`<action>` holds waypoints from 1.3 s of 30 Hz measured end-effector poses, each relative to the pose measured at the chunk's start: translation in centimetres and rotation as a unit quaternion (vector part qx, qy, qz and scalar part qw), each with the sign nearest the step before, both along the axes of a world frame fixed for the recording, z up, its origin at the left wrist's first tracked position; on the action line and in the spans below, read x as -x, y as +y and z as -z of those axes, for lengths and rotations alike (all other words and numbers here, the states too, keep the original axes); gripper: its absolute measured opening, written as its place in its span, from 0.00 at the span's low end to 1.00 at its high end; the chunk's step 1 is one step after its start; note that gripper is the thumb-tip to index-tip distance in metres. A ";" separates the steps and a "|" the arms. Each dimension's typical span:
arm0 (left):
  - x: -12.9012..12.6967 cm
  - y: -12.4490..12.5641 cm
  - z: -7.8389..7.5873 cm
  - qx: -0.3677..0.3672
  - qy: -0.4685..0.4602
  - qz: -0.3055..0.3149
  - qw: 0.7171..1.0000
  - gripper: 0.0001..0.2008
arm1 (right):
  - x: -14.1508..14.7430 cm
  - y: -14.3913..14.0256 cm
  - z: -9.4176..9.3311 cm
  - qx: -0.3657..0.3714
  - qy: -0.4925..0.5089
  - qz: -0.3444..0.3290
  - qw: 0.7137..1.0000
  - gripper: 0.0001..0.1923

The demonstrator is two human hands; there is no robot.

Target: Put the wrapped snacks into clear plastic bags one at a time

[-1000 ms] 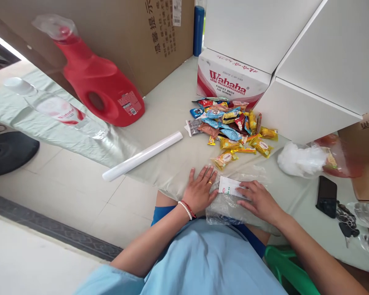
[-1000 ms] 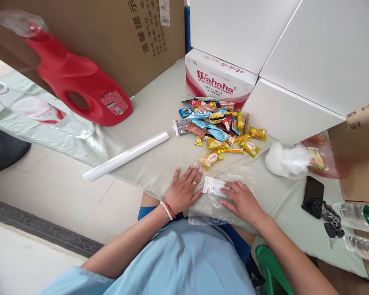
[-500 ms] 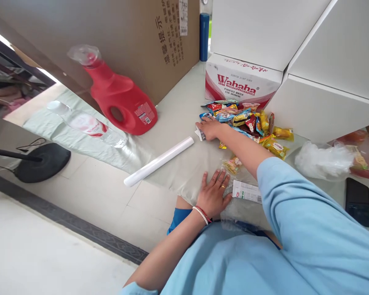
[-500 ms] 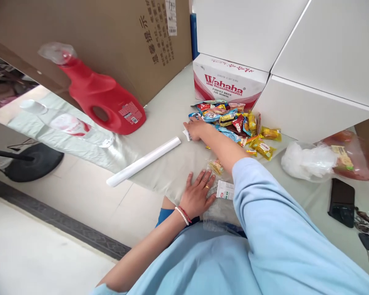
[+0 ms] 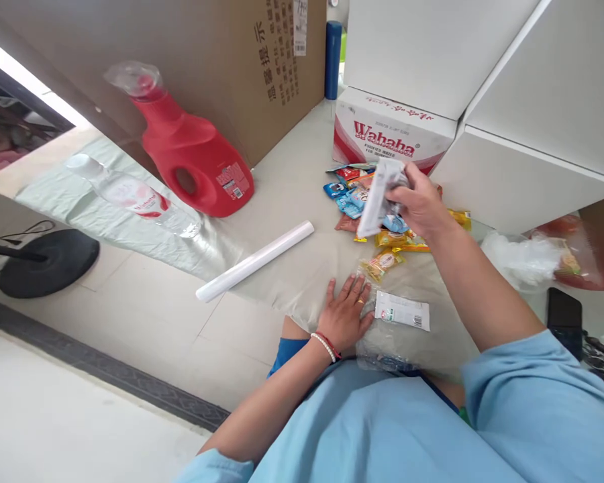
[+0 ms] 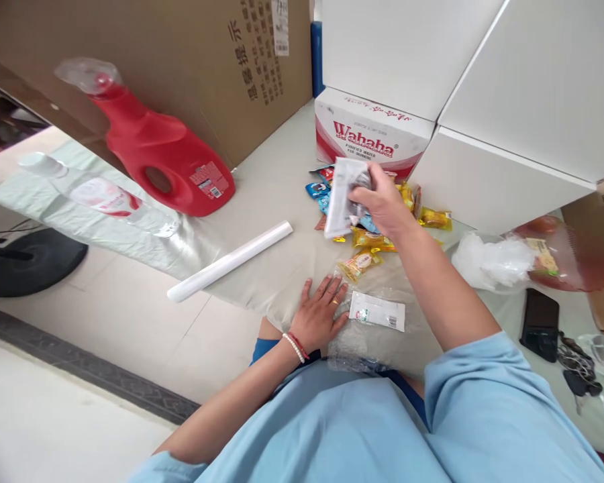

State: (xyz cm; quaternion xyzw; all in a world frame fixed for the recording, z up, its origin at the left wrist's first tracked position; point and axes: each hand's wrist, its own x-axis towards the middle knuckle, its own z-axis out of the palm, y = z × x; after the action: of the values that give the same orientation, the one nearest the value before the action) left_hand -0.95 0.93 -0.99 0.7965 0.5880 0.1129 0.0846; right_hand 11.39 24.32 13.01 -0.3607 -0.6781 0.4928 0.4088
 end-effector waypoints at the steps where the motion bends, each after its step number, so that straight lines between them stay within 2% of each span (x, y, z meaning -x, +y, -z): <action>1: 0.0 0.0 0.0 0.001 -0.002 -0.002 1.000 0.31 | -2.3 -0.9 0.2 0.058 0.012 0.010 0.998 0.23; 4: -0.1 0.1 -0.2 0.004 -0.008 -0.005 1.000 0.31 | -9.2 -3.4 2.0 0.176 -0.032 0.087 0.980 0.24; 7: -0.2 0.2 -0.3 0.011 -0.006 -0.005 1.000 0.31 | -14.8 -5.6 3.4 0.219 -0.096 0.162 0.957 0.25; 8: -0.3 0.3 -0.3 0.015 -0.002 -0.005 1.000 0.30 | -16.0 -6.2 3.5 0.225 -0.113 0.156 0.955 0.25; 10: -0.4 0.3 -0.4 0.021 0.008 -0.004 1.000 0.31 | -17.4 -7.2 3.1 0.215 -0.166 0.097 0.957 0.25; 13: -0.5 0.4 -0.5 0.024 0.022 -0.003 0.999 0.31 | -16.2 -8.9 2.6 0.136 -0.304 -0.053 0.941 0.27; 16: -0.6 0.4 -0.4 0.023 0.034 -0.005 0.999 0.31 | -12.6 -10.5 3.2 0.067 -0.416 -0.189 0.887 0.28; 18: -0.6 0.4 -0.3 0.021 0.041 -0.006 0.999 0.31 | -10.5 -11.3 4.0 0.023 -0.455 -0.231 0.860 0.25; 19: -0.6 0.4 -0.3 0.020 0.044 -0.007 0.999 0.31 | -10.0 -11.6 4.4 -0.005 -0.464 -0.231 0.855 0.23; 22: -0.6 0.4 -0.2 0.020 0.050 -0.008 0.999 0.31 | -11.7 -11.3 5.0 -0.077 -0.450 -0.169 0.874 0.28; 25: -0.7 0.4 -0.4 0.023 0.053 -0.009 0.998 0.31 | -17.4 -10.2 5.4 -0.087 -0.464 -0.072 0.878 0.33; 28: -0.7 0.5 -0.6 0.025 0.055 -0.013 0.998 0.32 | -23.3 -9.8 6.3 -0.052 -0.551 0.007 0.833 0.35; 30: -0.7 0.5 -0.6 0.025 0.056 -0.012 0.998 0.32 | -25.0 -10.5 7.0 -0.035 -0.598 0.041 0.799 0.40; 32: -0.7 0.5 -0.7 0.027 0.059 -0.010 0.998 0.32 | -24.1 -12.0 7.5 -0.070 -0.594 0.059 0.799 0.40; 34: -0.8 0.5 -0.7 0.030 0.062 -0.009 0.998 0.31 | -21.2 -14.1 7.8 -0.140 -0.535 0.041 0.832 0.33; 36: -0.8 0.5 -0.7 0.032 0.067 -0.008 0.997 0.32 | -17.5 -16.1 8.1 -0.192 -0.465 -0.024 0.864 0.26; 39: -0.8 0.5 -0.7 0.032 0.071 -0.008 0.997 0.32 | -13.4 -18.0 8.7 -0.197 -0.440 -0.121 0.868 0.25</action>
State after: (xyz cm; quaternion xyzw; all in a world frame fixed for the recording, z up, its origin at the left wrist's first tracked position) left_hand -0.11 1.44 -0.34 0.7944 0.6024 0.0379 0.0671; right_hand 24.75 6.29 4.26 -0.3673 -0.9091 0.1844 0.0680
